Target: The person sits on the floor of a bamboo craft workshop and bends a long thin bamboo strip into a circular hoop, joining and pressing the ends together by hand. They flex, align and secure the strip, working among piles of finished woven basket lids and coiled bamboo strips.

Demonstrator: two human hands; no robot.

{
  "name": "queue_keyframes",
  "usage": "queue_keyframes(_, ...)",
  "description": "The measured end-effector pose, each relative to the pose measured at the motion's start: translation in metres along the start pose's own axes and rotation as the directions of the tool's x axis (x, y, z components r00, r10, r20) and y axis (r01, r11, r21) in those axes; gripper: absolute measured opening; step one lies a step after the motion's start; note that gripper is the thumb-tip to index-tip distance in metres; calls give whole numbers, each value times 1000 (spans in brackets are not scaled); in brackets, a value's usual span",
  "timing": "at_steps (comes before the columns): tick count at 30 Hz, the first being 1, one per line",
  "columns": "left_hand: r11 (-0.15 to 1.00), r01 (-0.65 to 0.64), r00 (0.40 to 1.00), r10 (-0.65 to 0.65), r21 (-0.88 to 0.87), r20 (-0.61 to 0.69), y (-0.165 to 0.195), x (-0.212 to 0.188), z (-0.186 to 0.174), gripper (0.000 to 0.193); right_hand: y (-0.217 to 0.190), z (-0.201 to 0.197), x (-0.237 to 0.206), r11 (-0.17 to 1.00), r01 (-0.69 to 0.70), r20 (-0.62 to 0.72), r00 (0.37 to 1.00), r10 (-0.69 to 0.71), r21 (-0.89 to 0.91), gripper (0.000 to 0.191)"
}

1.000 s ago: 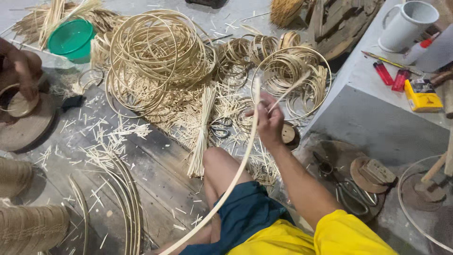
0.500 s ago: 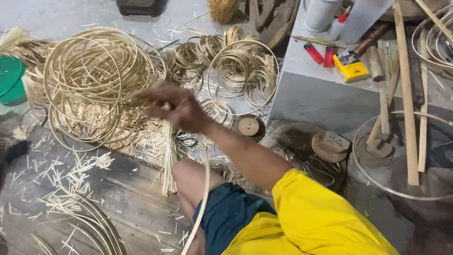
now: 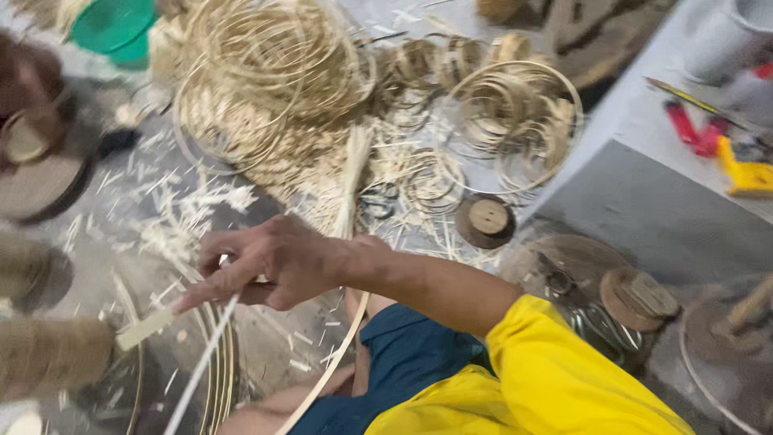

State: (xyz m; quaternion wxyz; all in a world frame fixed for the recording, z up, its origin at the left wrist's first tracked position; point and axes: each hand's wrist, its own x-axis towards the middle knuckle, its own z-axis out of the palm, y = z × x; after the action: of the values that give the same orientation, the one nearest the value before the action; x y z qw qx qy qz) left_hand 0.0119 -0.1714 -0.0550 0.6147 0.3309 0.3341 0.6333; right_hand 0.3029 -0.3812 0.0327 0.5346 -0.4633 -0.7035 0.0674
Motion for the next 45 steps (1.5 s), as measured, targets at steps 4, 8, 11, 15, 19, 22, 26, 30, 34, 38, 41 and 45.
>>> queue_keyframes(4,999,12,1000,-11,-40,17,15,29,-31,30,0,3,14,999,49,129,991,-47,-10,73)
queue_keyframes(8,966,246,953,-256,83,159,50,40,-54,30,5,6,25,979,142,182,977,-115,-143,76)
queue_keyframes(11,636,332,662,-683,696,309,87,30,-52,30,8,13,32,971,194,248,956,-155,-140,71)
queue_keyframes(15,309,172,628,-766,935,138,70,21,-6,35,6,21,43,968,200,333,932,-140,-154,65)
queue_keyframes(19,638,408,415,-766,652,491,64,24,33,25,6,31,52,963,150,404,913,-49,-222,58)
queue_keyframes(22,615,314,365,-781,723,506,58,20,52,31,6,40,56,937,191,427,903,-52,-291,55)
queue_keyframes(26,531,288,307,-839,797,449,57,17,67,36,6,51,57,933,200,448,893,-48,-299,46)
queue_keyframes(30,528,255,258,-844,810,470,58,11,76,34,4,54,58,929,191,471,882,-22,-316,46)
queue_keyframes(34,498,210,270,-857,841,440,57,6,81,32,5,55,56,927,169,469,883,8,-334,45)
queue_keyframes(38,525,250,245,-847,814,472,52,5,79,31,9,54,50,927,161,431,903,0,-337,42)
queue_keyframes(41,519,267,254,-851,812,460,48,4,77,28,16,53,47,933,146,361,932,-19,-329,29)
queue_keyframes(45,493,256,310,-857,832,412,53,5,77,24,8,56,45,908,91,138,990,-37,-410,27)
